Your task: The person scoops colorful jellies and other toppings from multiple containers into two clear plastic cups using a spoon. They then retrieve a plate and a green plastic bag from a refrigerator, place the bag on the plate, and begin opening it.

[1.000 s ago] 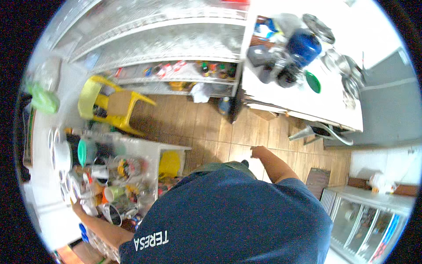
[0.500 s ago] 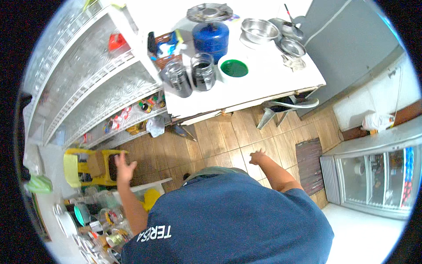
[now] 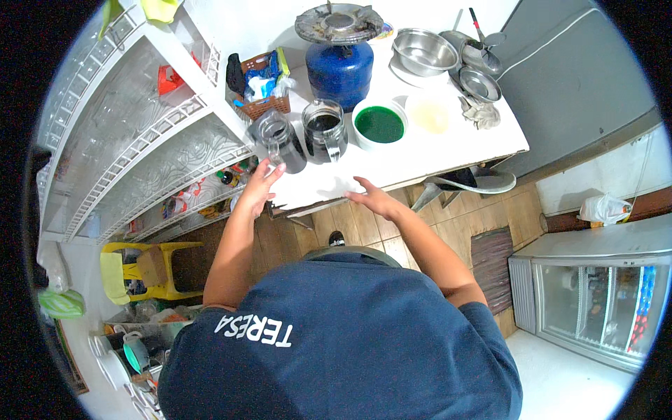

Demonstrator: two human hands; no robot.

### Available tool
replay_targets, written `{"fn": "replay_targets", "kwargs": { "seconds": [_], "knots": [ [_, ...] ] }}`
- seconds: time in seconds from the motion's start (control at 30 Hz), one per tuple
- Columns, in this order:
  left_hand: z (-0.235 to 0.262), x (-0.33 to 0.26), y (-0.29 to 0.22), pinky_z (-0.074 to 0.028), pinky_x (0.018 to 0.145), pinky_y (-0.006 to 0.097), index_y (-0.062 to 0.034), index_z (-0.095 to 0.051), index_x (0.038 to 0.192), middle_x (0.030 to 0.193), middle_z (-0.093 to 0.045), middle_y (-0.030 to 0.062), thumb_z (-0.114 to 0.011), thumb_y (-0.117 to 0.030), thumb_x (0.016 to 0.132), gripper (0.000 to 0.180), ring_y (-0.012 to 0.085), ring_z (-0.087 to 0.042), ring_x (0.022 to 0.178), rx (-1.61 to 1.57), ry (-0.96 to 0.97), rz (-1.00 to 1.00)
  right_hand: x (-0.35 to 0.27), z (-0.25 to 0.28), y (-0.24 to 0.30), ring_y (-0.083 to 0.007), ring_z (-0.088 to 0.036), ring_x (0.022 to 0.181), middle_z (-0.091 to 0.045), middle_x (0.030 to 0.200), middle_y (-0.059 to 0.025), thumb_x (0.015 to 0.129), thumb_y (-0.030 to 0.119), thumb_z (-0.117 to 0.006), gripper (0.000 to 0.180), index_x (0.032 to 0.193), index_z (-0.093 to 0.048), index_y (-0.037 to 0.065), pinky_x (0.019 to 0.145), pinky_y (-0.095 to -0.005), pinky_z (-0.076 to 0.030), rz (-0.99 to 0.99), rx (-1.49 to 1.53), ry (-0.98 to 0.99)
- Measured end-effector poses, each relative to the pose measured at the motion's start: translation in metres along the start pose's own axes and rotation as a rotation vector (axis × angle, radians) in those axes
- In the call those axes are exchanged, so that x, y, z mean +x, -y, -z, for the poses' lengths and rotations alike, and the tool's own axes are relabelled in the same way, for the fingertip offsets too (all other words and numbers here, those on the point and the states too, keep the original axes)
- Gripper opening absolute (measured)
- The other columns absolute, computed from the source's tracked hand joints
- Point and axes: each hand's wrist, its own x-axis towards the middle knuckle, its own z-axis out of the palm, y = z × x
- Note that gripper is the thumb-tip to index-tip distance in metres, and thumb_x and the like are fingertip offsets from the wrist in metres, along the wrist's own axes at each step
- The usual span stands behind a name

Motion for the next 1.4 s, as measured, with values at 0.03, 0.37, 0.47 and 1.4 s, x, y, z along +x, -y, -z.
{"fn": "replay_targets", "kwargs": {
  "seconds": [0.03,0.37,0.47,1.4],
  "knots": [
    [-0.002,0.007,-0.007,-0.030,0.102,0.059,-0.0149,-0.036,0.141,0.152,-0.019,0.0205,-0.070,-0.055,0.079,0.081,0.0423,-0.023,0.137,-0.055,0.056,0.048,0.013,-0.005,0.018,-0.0334,-0.029,0.138,-0.037,0.145,-0.0212,0.085,0.053,-0.062,0.082,0.141,-0.035,0.001,0.112,-0.0414,-0.025,0.015,0.013,-0.046],
    [0.007,0.039,-0.025,-0.037,0.095,0.047,-0.0157,-0.055,0.115,0.128,-0.044,0.0072,-0.059,-0.058,0.087,0.050,0.0304,-0.038,0.125,-0.127,0.296,0.143,0.105,-0.010,0.058,-0.0154,-0.044,0.109,-0.056,0.107,-0.0005,0.088,0.059,-0.055,0.046,0.103,-0.057,0.015,0.098,-0.0355,-0.028,0.013,0.430,-0.045],
    [-0.005,0.036,-0.022,-0.036,0.097,0.046,-0.0114,-0.055,0.115,0.120,-0.050,0.0057,-0.055,-0.060,0.088,0.056,0.0245,-0.042,0.122,-0.199,0.169,0.081,0.110,-0.006,0.057,-0.0158,-0.044,0.111,-0.058,0.106,-0.0003,0.092,0.057,-0.051,0.040,0.096,-0.054,0.017,0.101,-0.0412,-0.026,-0.033,0.411,0.000],
    [-0.184,-0.077,-0.108,-0.042,0.088,0.027,-0.0011,-0.065,0.106,0.110,-0.065,0.0092,-0.055,-0.038,0.095,0.039,0.0111,-0.053,0.095,-0.090,0.328,0.181,-0.104,0.202,0.005,-0.0108,-0.053,0.100,-0.066,0.110,-0.0038,0.098,0.037,-0.049,0.041,0.119,-0.059,0.002,0.088,-0.0257,-0.039,-0.036,0.363,0.045]
  ]
}}
